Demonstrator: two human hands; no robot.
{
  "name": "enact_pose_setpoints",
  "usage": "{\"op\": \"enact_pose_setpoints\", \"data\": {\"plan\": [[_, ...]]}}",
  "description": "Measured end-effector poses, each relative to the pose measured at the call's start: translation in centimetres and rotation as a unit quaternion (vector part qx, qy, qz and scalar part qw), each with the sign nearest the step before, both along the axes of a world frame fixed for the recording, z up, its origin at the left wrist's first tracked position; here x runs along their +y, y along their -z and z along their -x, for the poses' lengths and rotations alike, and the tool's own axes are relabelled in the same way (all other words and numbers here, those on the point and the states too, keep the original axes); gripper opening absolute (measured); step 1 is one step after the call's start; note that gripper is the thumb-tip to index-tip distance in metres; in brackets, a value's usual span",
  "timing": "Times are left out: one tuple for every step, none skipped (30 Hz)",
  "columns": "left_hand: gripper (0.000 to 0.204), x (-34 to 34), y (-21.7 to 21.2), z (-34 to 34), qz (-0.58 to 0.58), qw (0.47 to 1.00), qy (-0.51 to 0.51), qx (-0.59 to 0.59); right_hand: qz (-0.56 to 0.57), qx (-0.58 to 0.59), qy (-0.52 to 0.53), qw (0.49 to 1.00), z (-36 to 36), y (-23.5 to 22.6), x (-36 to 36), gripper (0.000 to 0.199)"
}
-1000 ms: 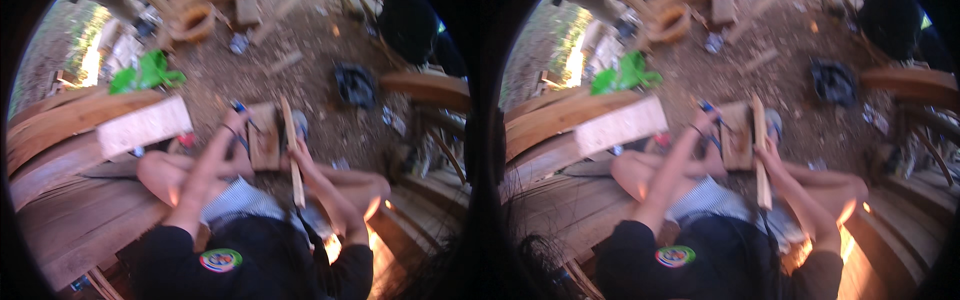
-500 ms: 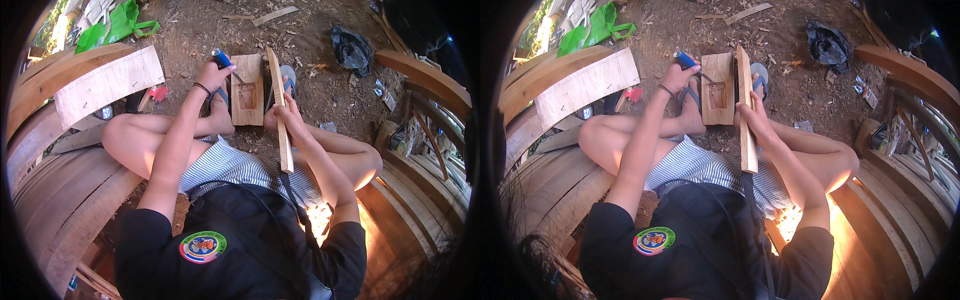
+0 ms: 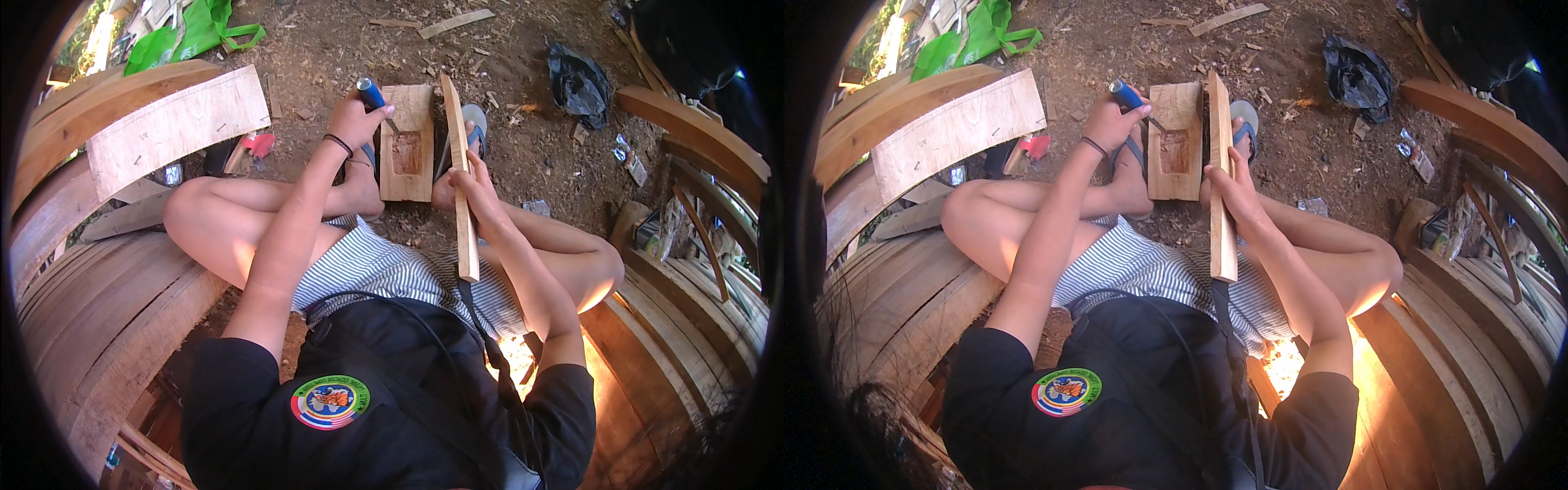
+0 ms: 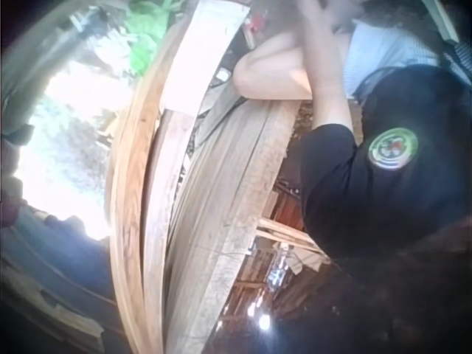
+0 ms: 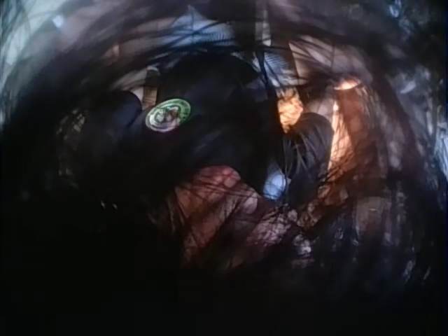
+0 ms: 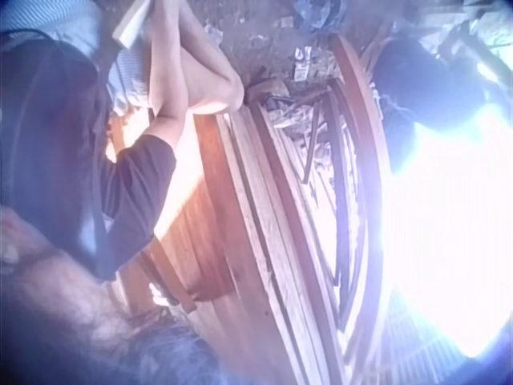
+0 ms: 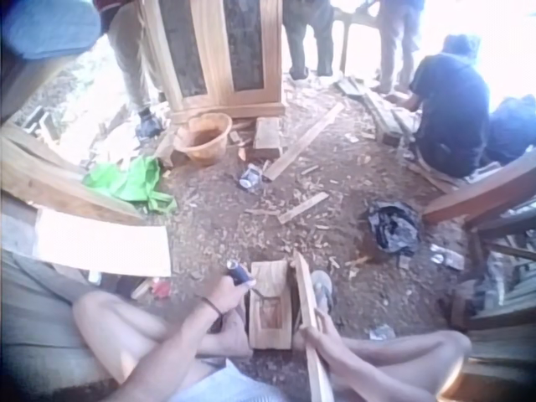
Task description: The person uses a chisel and mallet to carve a recess into a wooden block while sitting on the ground. They hold a long wooden plank with one hand while striking the tool with the other to shape the wood.
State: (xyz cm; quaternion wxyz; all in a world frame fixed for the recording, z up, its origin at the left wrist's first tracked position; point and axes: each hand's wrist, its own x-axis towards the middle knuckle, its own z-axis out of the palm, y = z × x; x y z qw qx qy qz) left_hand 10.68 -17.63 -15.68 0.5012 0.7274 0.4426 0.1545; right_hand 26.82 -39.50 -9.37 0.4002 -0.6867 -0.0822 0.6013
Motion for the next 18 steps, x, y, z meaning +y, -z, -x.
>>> {"op": "enact_pose_setpoints", "data": {"plan": [[0.03,-0.1,0.2,-0.1,0.0,1.0,-0.003,-0.006,-0.006,-0.004,-0.002,1.0,-0.1,0.3,-0.2,0.08],[0.03,-0.1,0.4,-0.1,0.003,1.0,-0.004,-0.012,-0.012,-0.008,-0.003,1.0,-0.1,0.8,-0.4,0.079],[0.029,-0.2,0.3,-0.2,0.006,1.0,-0.004,-0.02,-0.019,-0.013,-0.004,1.0,-0.2,1.0,-0.4,0.079],[0.029,-0.4,0.3,-0.3,0.008,1.0,-0.004,-0.027,-0.012,-0.001,0.0,1.0,-0.3,1.0,-0.4,0.078],[0.029,-1.0,0.2,-0.3,0.021,0.999,-0.007,-0.032,-0.006,0.012,0.003,1.0,-0.2,0.9,-0.7,0.077],[0.028,-1.4,0.2,-0.2,0.03,0.999,-0.012,-0.038,-0.004,0.023,0.004,1.0,-0.2,0.8,-0.6,0.077],[0.028,-1.6,-0.1,-0.4,0.032,0.998,-0.014,-0.048,-0.03,0.032,0.009,0.999,-0.3,1.7,-1.0,0.076],[0.027,-1.7,-0.6,-0.6,0.113,0.993,-0.026,-0.024,-0.066,0.038,0.017,0.997,-0.3,3.1,-1.6,0.075],[0.025,-2.0,0.5,0.2,0.058,0.995,0.001,-0.076,-0.08,0.04,0.015,0.996,-0.1,3.8,-1.6,0.073],[0.013,-3.5,-2.1,-1.8,0.15,0.983,-0.038,-0.096,-0.097,0.034,0.033,0.994,-0.4,4.8,-2.4,0.072],[0.014,-2.7,-0.4,-0.9,0.144,0.988,-0.037,-0.036,-0.106,0.046,0.044,0.992,0.1,3.9,-1.8,0.069],[0.015,-2.8,1.5,-0.3,0.116,0.991,-0.06,-0.022,-0.115,0.058,0.057,0.99,0.4,3.2,-1.5,0.067],[0.022,-2.9,1.6,-0.8,0.103,0.99,-0.051,-0.076,-0.155,0.052,0.064,0.984,0.3,2.8,-1.6,0.068],[0.025,-2.9,0.2,-1.3,0.04,0.999,-0.012,-0.003,-0.151,0.057,0.08,0.984,0.4,3.0,-2.1,0.071],[0.031,-3.0,-0.6,-2.0,0.003,1.0,0.002,-0.007,-0.203,-0.077,0.049,0.975,0.2,4.5,-2.9,0.076],[0.038,-3.0,-2.2,-1.8,-0.016,1.0,-0.004,0.027,-0.225,-0.154,0.022,0.962,0.2,2.2,-2.3,0.081],[0.04,-2.6,-2.8,-2.0,-0.026,0.998,0.03,0.058,-0.23,-0.217,0.012,0.949,-0.2,-2.6,-1.7,0.083],[0.043,-2.1,-3.1,-1.9,-0.033,0.994,0.054,0.09,-0.254,-0.225,-0.009,0.941,-0.7,-4.8,-1.1,0.084]]}}
